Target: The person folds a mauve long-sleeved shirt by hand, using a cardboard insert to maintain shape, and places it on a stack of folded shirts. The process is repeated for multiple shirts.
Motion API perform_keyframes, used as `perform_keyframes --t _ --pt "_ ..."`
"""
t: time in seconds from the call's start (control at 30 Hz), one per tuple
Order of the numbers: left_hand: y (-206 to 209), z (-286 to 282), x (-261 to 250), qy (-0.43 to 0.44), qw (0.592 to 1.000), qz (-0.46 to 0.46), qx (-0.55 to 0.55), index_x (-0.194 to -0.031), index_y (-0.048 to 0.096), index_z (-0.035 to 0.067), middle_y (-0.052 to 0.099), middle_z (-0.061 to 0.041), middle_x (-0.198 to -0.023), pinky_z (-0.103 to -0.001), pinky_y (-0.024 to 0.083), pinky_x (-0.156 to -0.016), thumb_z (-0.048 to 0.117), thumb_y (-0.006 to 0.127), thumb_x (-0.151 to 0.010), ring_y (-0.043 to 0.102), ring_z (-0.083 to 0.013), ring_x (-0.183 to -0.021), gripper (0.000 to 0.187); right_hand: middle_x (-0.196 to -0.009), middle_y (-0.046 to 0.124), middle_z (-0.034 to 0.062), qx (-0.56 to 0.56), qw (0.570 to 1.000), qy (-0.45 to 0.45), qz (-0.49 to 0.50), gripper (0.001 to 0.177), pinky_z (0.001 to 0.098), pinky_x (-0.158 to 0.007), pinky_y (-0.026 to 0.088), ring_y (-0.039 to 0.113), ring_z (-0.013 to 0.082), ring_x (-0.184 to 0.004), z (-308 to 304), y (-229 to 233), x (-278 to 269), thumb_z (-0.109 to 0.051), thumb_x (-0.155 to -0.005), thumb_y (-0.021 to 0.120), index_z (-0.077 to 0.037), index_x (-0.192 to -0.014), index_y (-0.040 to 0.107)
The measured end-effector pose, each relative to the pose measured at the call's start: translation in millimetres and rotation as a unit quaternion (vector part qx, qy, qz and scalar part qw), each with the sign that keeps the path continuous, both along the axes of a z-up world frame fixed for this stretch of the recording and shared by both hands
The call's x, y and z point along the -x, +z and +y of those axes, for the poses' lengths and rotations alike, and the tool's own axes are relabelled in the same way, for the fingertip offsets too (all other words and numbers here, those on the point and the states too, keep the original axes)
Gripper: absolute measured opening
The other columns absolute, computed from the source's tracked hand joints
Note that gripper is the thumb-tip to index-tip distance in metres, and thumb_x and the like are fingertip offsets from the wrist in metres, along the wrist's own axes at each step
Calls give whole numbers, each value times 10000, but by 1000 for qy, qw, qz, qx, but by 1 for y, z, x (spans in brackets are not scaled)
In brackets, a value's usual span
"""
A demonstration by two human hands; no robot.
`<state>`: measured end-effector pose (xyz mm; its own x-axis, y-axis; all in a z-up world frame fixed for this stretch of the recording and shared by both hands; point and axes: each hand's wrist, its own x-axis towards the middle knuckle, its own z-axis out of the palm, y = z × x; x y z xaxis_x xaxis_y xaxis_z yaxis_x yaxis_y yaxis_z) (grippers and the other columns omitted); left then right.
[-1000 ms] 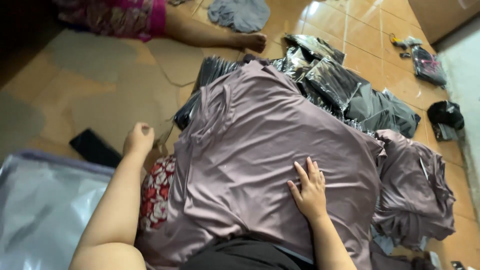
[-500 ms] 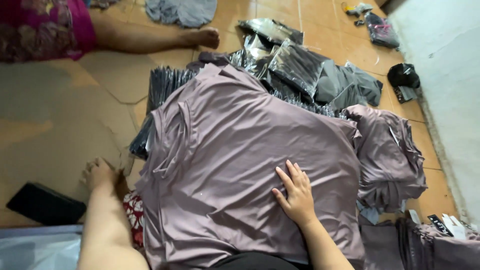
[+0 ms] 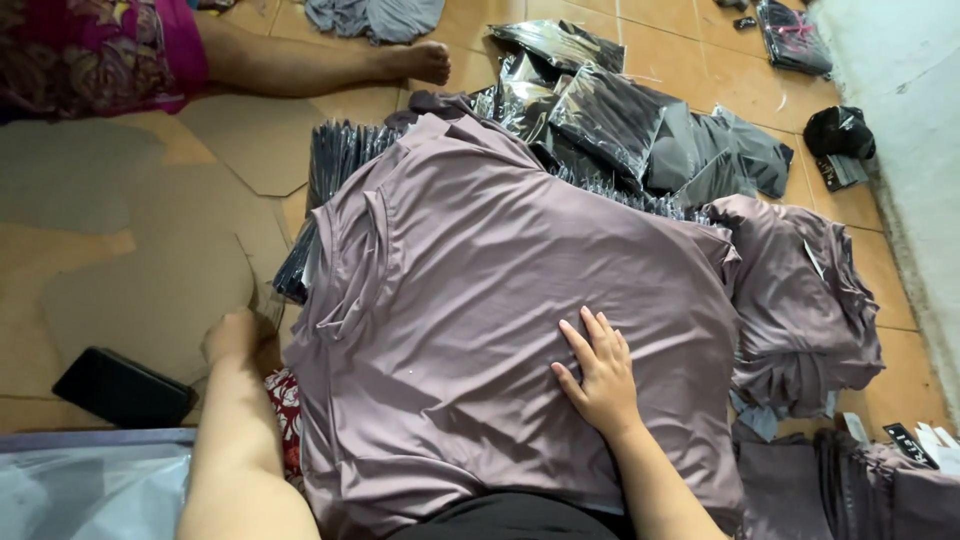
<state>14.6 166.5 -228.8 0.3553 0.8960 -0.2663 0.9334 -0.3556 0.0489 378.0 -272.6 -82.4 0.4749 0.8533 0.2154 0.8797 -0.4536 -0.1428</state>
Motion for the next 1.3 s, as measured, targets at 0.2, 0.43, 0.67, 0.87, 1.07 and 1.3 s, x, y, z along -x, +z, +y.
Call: perform_keyframes --t 0.2,0.43,0.67,0.87,1.07,1.3 --pt "58 -23 1 124 982 -130 64 -1117 752 -100 784 -307 -1008 -555 597 -819 25 645 -1029 757 -442 -1011 187 -1636 372 53 -4 1000 4 4 633 487 -1206 239 327 288 -1515 1 1 0 -589 -932 581 -357 -1516 503" --pt "-2 -11 35 197 828 -469 -236 -1078 524 66 718 -161 -1049 -411 545 -687 25 440 -1034 669 -329 -830 103 -1642 376 60 -19 1000 10 8 630 495 -1221 228 322 289 -1528 3 5 4 -549 -933 590 -323 -1515 504" --pt "38 -24 33 180 865 -434 -178 -1351 461 54 636 -284 -1264 -616 493 -971 -27 699 -976 582 -506 -1184 451 -1615 411 74 -19 999 19 -22 621 490 -1202 256 362 296 -1503 0 0 -1 -546 -932 605 -337 -1510 513" --pt "-4 -10 19 196 920 -326 92 -1516 447 37 549 -297 -1397 -627 459 -1045 14 723 -958 540 -482 -1300 622 -1618 412 78 -21 999 14 -28 615 484 -1214 244 360 295 -1507 -2 -3 0 -527 -938 602 -331 -1515 514" --pt "33 3 4 163 962 -190 111 -1606 348 74 157 -322 -1667 -666 295 -1190 112 741 -962 215 -563 -1503 756 -1623 410 49 -20 1000 6 -16 617 467 -1225 232 358 275 -1509 -2 -1 0 -533 -921 610 -347 -1503 524" --pt "-3 22 3 193 956 -171 137 -1627 284 79 212 -298 -1657 -675 288 -1198 -22 759 -932 234 -529 -1505 847 -1612 422 42 -9 1000 0 -26 621 457 -1221 237 364 266 -1503 -1 -2 -3 -555 -906 618 -356 -1489 537"
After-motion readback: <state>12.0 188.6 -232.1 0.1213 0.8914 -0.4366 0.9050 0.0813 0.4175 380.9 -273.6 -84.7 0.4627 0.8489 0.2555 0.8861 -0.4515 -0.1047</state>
